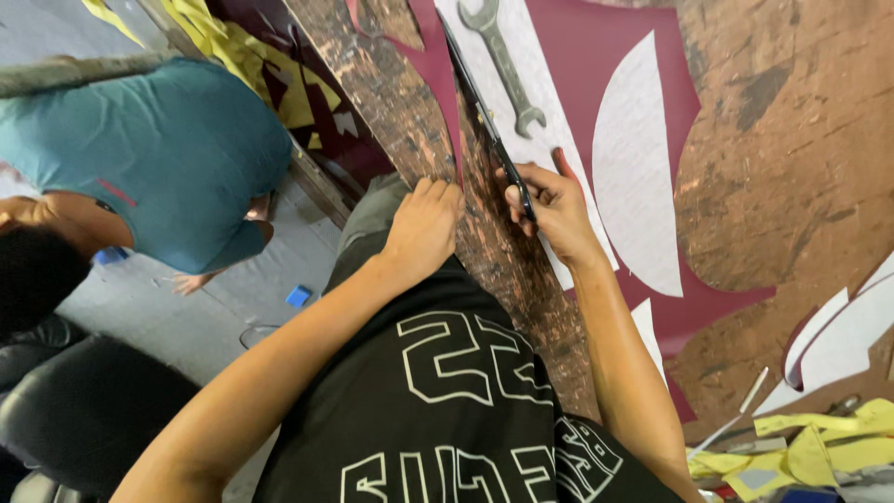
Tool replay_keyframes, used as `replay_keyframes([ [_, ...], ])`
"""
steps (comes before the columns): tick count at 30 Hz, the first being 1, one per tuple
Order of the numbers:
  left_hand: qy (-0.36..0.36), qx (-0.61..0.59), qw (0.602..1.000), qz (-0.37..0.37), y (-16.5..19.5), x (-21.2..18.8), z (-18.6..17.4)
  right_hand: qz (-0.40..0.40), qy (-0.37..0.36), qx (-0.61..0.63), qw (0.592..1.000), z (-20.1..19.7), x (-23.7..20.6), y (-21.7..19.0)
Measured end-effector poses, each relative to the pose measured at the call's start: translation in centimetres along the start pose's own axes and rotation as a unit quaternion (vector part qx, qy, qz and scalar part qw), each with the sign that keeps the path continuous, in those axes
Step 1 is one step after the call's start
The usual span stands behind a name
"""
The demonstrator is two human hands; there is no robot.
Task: The person cuts maroon vinyl fabric on a work table using scissors, following curved white paper templates laid on the material. They hold the fabric steady, cut around the template edges, reposition the pieces, and trace outline marks on the fabric with a white marker, using a wrench and pliers as weights on the templates.
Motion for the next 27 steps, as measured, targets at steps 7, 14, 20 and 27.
replay_keyframes([
  [7,-0.008,0.004,1.0,-0.004,0.0,0.1,0.1,0.008,0.025,-0.021,0.999,0.8,1.2,-0.9],
  [14,-0.032,0.025,0.999,-0.001,-0.1,0.2,0.0,0.011,0.008,-0.015,1.0,1.0,1.8,-1.2],
  [20,-0.045,0.037,0.998,0.01,-0.1,0.3,0.1,-0.003,0.012,-0.004,1.0,2.1,3.5,-1.5],
  [27,-0.034,0.031,0.999,0.022,-0.4,0.1,0.4,-0.008,-0.009,0.017,1.0,2.3,3.3,-2.4],
])
Point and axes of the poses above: each hand's wrist, its own x-axis towards the middle knuckle, its own z-axis out of the palm, y = z × x, the point moved 1 cm from there along x, towards the middle knuckle, and after that the axes turned 7 degrees about z, right-handed, at the moved point
